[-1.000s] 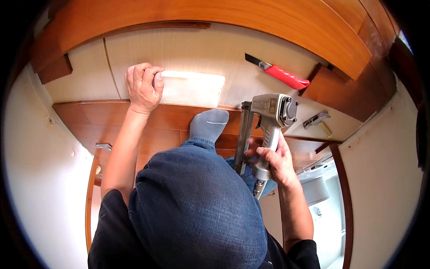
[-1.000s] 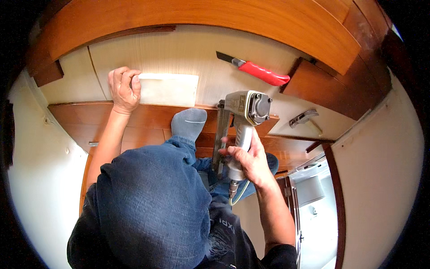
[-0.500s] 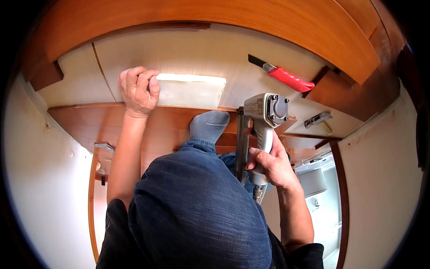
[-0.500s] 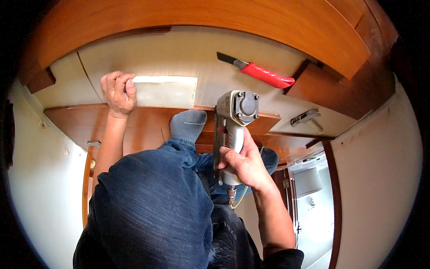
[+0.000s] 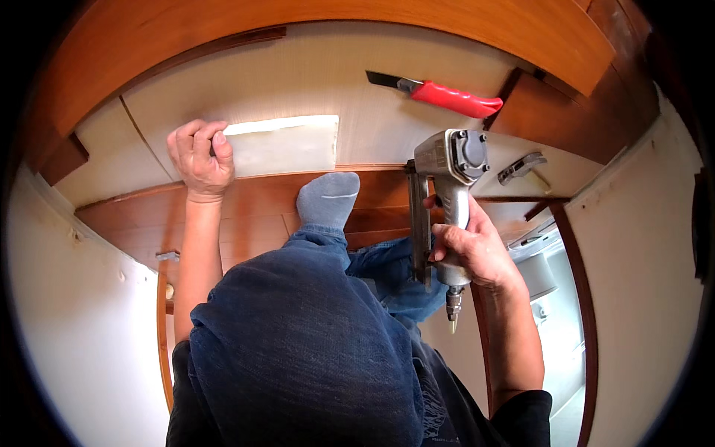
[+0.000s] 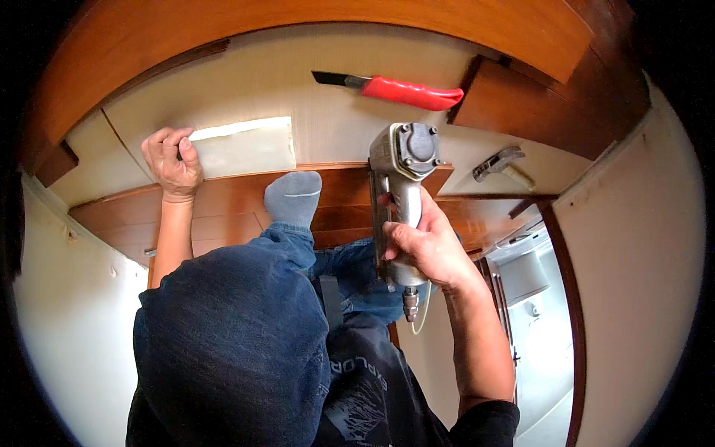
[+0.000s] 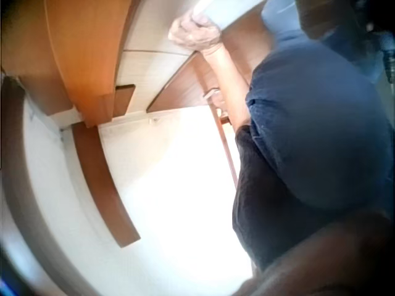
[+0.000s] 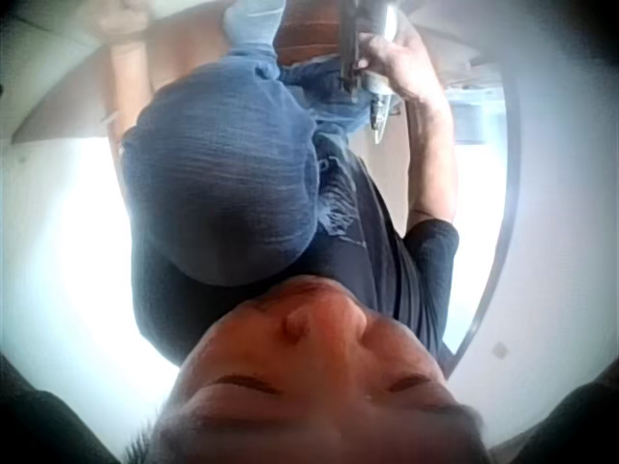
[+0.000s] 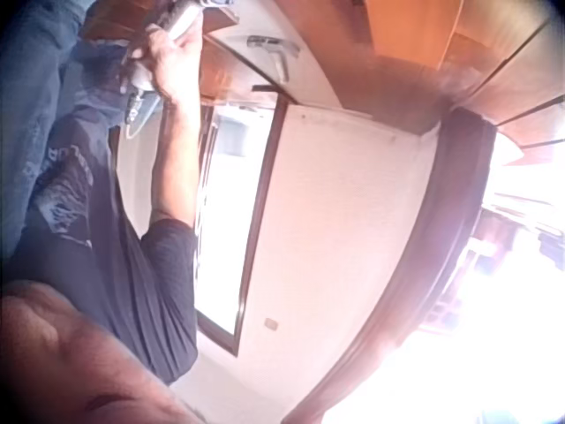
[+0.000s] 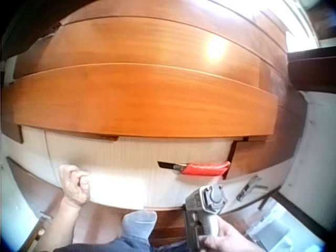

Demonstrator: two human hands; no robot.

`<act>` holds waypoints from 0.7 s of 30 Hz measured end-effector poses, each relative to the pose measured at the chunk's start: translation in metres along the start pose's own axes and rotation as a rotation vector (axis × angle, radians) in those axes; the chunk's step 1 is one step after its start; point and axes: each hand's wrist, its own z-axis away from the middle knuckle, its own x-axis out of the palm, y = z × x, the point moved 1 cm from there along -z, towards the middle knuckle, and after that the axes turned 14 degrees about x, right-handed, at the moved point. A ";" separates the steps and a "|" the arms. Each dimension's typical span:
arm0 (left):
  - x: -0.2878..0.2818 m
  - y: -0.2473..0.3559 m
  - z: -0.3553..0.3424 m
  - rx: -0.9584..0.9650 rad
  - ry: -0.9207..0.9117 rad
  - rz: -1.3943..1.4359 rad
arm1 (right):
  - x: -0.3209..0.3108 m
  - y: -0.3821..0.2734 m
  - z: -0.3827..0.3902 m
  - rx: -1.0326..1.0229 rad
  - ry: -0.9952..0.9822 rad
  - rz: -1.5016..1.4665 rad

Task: The person fits a wood floorboard into place, hammers it tight using a tapping block, and secures it with a pneumatic nail gun. They then fit another board against a door frame and mark it with a pencil.

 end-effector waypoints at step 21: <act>-0.001 0.000 0.003 -0.013 -0.001 -0.002 | -0.097 -0.003 0.016 0.012 0.105 0.012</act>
